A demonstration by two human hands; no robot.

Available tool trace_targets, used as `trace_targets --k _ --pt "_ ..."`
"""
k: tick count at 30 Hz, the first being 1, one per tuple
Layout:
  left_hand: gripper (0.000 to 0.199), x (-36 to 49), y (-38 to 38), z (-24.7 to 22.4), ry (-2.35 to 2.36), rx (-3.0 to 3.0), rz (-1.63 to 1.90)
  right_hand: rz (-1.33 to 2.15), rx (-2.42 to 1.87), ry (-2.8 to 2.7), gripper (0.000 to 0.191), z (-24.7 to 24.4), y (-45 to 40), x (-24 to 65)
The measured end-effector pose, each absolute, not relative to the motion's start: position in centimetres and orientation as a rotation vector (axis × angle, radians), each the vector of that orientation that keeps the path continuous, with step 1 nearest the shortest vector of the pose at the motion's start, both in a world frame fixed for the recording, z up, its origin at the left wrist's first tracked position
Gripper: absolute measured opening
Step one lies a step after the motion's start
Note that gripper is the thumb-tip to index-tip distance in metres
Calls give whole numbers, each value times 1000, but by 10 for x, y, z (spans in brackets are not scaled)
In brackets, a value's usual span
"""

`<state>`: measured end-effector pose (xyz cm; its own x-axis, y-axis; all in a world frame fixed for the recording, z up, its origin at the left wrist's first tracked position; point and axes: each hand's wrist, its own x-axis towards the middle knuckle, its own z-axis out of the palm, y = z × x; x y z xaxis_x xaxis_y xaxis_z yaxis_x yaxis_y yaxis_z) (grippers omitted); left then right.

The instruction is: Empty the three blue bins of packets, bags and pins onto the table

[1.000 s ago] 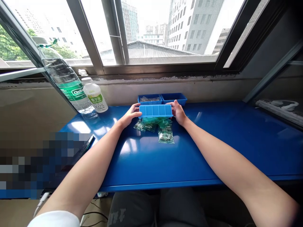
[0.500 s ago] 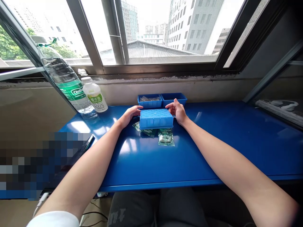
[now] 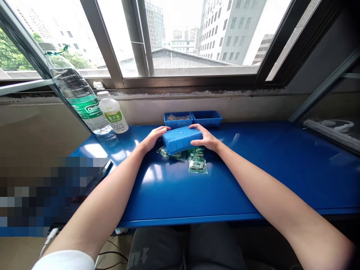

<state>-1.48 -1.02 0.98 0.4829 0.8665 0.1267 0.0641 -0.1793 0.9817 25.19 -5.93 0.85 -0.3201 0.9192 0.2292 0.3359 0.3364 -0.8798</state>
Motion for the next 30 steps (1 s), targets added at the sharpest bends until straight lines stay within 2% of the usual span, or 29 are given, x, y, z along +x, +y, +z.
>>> trace_targets --k 5,9,11,24,30 --pt "55 -16 -11 11 814 1606 864 991 -1067 -1810 69 7 -57 253" --pt "54 -15 -12 13 809 1623 863 996 -1094 -1818 89 4 -55 254" --pt "54 -15 -12 13 807 1622 873 1010 -1121 -1826 93 5 -55 254" --pt "58 -15 -12 12 783 1568 874 967 -1167 -1680 74 6 -54 249" --pt "64 -16 -9 7 752 1551 948 948 -1144 -1539 80 4 -54 245"
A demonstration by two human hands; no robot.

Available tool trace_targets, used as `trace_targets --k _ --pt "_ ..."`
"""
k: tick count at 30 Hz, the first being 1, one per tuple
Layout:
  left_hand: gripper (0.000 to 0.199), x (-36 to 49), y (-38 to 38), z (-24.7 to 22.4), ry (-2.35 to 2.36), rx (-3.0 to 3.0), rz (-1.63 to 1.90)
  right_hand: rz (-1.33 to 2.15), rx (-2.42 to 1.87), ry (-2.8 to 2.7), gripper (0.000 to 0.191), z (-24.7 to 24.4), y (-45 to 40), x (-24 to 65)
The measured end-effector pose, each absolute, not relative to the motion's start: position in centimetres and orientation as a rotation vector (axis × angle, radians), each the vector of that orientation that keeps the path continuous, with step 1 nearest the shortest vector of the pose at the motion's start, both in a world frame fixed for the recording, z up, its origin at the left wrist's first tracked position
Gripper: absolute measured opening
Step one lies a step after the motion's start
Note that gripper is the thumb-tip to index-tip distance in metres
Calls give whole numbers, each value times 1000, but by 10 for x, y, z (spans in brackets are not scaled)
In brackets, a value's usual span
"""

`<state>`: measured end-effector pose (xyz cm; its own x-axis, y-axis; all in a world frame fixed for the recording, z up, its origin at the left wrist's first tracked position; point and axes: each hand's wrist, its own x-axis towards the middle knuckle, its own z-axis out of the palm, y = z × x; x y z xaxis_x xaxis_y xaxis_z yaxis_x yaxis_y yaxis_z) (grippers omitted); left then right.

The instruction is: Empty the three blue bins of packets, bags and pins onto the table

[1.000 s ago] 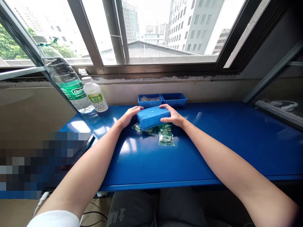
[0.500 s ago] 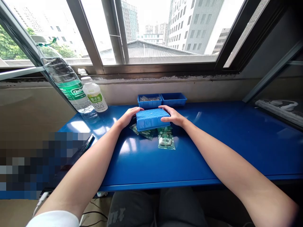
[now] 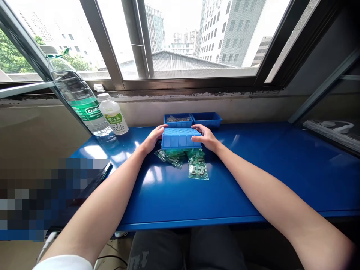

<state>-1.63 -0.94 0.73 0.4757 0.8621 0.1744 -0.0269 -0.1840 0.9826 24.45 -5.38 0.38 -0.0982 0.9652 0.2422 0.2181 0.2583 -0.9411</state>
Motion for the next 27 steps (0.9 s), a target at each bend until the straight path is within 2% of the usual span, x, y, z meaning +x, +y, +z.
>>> trace_targets --k 6,10,18,23,27 --pt "82 -20 -5 5 722 1620 998 931 -1135 -1413 97 6 -54 242" --pt "88 -18 -7 7 697 1648 1003 917 -1169 -1442 96 4 -52 245" --pt "84 -17 -8 8 739 1665 1056 885 -1150 -1430 91 0 -49 247" --pt "83 -16 -8 8 723 1683 1068 958 -1021 -1354 118 3 -51 245" --pt "80 -12 -12 10 733 1677 1125 1023 -978 -1318 117 4 -53 245"
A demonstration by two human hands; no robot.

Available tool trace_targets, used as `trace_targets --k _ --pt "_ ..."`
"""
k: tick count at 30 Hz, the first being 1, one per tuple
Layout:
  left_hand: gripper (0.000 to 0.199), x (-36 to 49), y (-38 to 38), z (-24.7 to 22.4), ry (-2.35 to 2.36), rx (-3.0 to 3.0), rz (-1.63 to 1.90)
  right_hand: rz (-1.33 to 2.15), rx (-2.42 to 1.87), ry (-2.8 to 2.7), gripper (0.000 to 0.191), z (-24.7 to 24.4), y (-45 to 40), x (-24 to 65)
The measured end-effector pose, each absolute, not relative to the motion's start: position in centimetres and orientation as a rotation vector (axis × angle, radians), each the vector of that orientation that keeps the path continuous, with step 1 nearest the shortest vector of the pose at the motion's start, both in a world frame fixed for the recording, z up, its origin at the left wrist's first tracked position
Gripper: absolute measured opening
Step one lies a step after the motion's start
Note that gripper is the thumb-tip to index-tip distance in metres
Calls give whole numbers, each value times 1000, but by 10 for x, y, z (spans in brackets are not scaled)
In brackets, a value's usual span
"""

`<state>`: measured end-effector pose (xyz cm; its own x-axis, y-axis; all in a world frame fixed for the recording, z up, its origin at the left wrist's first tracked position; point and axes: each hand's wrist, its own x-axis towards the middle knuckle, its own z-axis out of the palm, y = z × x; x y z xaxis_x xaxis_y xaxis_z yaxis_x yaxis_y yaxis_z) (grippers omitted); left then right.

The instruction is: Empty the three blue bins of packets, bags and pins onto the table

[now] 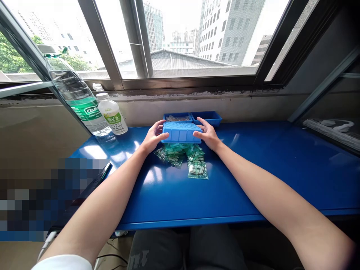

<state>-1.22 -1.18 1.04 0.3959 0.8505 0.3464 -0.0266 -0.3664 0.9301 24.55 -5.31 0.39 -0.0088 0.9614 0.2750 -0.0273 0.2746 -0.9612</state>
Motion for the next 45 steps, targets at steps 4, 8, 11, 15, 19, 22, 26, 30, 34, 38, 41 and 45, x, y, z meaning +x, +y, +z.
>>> trace_targets --k 4,8,11,15,19,22,26,30,34,38,41,45 --pt "71 -11 -14 12 789 1619 1210 1113 -950 -1324 110 3 -53 247" --pt "66 -10 -12 11 663 1518 1250 1136 -975 -1279 92 1 -50 246" --pt "67 -7 -12 13 537 1505 1268 1145 -963 -1170 74 4 -48 244" --pt "70 1 -17 14 671 1602 1341 1203 -1005 -1132 76 8 -48 244" --pt "46 3 -19 9 1040 1800 1447 1210 -1043 -1112 88 6 -46 247" --pt "34 -1 -18 9 1372 1942 1516 1196 -993 -1161 91 5 -47 248" --pt "37 -5 -15 15 1607 1908 1606 1181 -982 -1249 93 8 -53 246" --pt "39 -10 -11 21 1673 1769 1643 1182 -1021 -1300 88 10 -56 246" --pt "36 -23 -4 23 1887 1677 1638 1182 -1038 -1283 90 6 -54 247" --pt "29 -40 4 23 2165 1591 1619 1146 -1043 -1369 96 4 -54 245" --pt "27 -49 7 24 2260 1557 1612 1117 -1059 -1443 99 4 -56 242" --pt "27 -54 7 23 2335 1512 1602 1079 -1069 -1511 95 4 -57 241"
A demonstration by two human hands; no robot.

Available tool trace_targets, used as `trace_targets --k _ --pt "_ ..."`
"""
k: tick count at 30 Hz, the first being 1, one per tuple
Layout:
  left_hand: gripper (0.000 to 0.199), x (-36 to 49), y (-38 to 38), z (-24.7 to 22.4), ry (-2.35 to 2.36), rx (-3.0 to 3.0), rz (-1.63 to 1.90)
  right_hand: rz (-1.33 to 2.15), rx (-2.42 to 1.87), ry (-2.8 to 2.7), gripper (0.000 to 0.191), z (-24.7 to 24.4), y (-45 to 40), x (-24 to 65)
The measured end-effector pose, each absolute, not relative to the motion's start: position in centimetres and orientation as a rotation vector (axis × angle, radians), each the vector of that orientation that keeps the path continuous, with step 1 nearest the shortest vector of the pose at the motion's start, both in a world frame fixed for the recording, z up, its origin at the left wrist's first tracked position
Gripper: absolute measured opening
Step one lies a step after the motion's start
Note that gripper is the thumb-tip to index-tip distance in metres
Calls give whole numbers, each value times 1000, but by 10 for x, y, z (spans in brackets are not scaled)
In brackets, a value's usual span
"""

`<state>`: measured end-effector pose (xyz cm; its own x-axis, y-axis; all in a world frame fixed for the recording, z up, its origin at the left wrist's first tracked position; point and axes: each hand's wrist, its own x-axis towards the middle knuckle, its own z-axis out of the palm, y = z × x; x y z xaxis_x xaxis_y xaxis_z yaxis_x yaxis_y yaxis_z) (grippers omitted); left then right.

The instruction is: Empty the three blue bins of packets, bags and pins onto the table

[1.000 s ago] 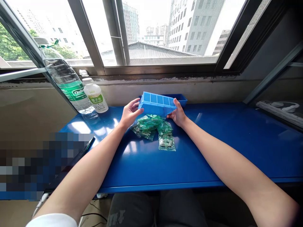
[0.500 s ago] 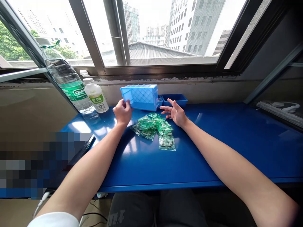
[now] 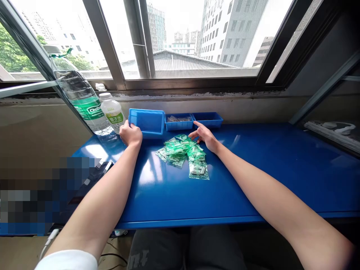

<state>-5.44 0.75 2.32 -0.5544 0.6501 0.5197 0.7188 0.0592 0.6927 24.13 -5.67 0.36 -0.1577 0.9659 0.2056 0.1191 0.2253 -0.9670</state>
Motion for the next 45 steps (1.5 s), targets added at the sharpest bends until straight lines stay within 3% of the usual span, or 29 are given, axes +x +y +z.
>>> trace_targets --k 10,17,25,30,38,45 --pt "34 -61 14 21 -2513 -1312 -1570 998 -1097 -1664 87 1 -56 243" --pt "42 -52 12 21 -2410 -1344 -1671 950 -1128 -1683 78 1 -57 241" --pt "28 -35 -2 17 -2065 -1894 -1278 428 -1186 -2001 52 -3 -56 238" --pt "33 -32 1 9 -1951 -2123 -1167 404 -1166 -2045 47 -3 -56 236" --pt "59 -24 -1 5 -1861 -2319 -1071 417 -1163 -2077 46 -2 -56 235" --pt "63 -22 0 2 -1800 -2463 -872 402 -1192 -2090 47 -3 -55 235"
